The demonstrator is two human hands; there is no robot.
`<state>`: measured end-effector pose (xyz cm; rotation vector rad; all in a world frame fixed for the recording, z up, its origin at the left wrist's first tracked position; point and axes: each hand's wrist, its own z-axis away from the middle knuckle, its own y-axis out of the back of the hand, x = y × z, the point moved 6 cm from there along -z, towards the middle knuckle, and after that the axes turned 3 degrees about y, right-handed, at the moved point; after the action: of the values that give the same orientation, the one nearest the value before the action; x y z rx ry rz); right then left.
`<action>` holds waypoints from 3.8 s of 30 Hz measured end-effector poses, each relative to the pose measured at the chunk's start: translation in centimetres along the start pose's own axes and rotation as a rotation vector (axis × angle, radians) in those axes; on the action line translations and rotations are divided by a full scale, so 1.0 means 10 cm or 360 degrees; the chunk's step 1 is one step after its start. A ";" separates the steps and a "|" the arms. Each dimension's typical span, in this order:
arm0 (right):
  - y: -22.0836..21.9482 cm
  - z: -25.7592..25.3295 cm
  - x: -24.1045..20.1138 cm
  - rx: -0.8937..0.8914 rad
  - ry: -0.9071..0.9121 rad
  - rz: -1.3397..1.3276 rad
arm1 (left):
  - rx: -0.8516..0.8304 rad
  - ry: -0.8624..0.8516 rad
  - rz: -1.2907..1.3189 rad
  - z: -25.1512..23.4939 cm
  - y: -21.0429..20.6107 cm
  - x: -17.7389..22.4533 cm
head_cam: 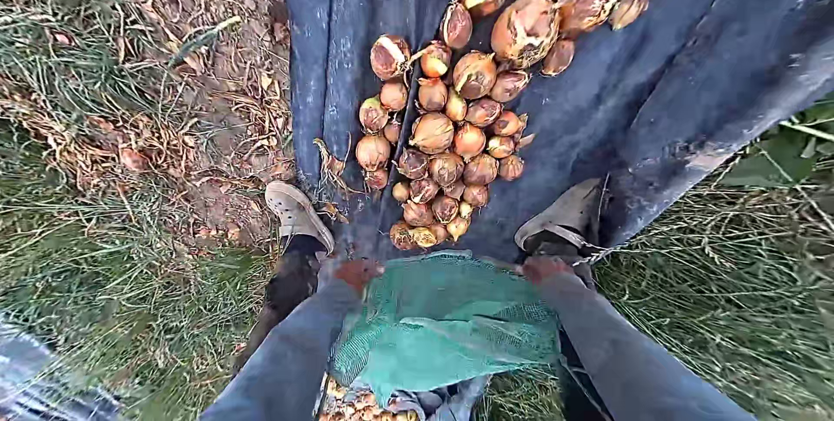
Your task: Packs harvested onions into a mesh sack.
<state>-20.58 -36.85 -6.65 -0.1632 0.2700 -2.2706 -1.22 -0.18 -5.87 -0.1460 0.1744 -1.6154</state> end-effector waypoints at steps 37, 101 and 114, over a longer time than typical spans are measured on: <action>3.00 0.02 -0.36 0.1407 -0.0226 0.0110 | 0.1316 -0.0074 -0.1010 -0.21 3.45 1.59; 1.28 0.36 -1.46 0.0907 0.0929 -0.0419 | 0.1077 -0.0998 -0.0027 0.14 1.92 1.91; 3.82 0.33 -2.18 0.1692 0.0693 -0.0258 | 0.1613 -0.0629 0.0597 -0.23 2.18 1.70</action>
<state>22.21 -45.13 -13.54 0.8828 -0.7585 -2.2821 18.75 -18.20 -12.78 0.3345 -0.8674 -1.1118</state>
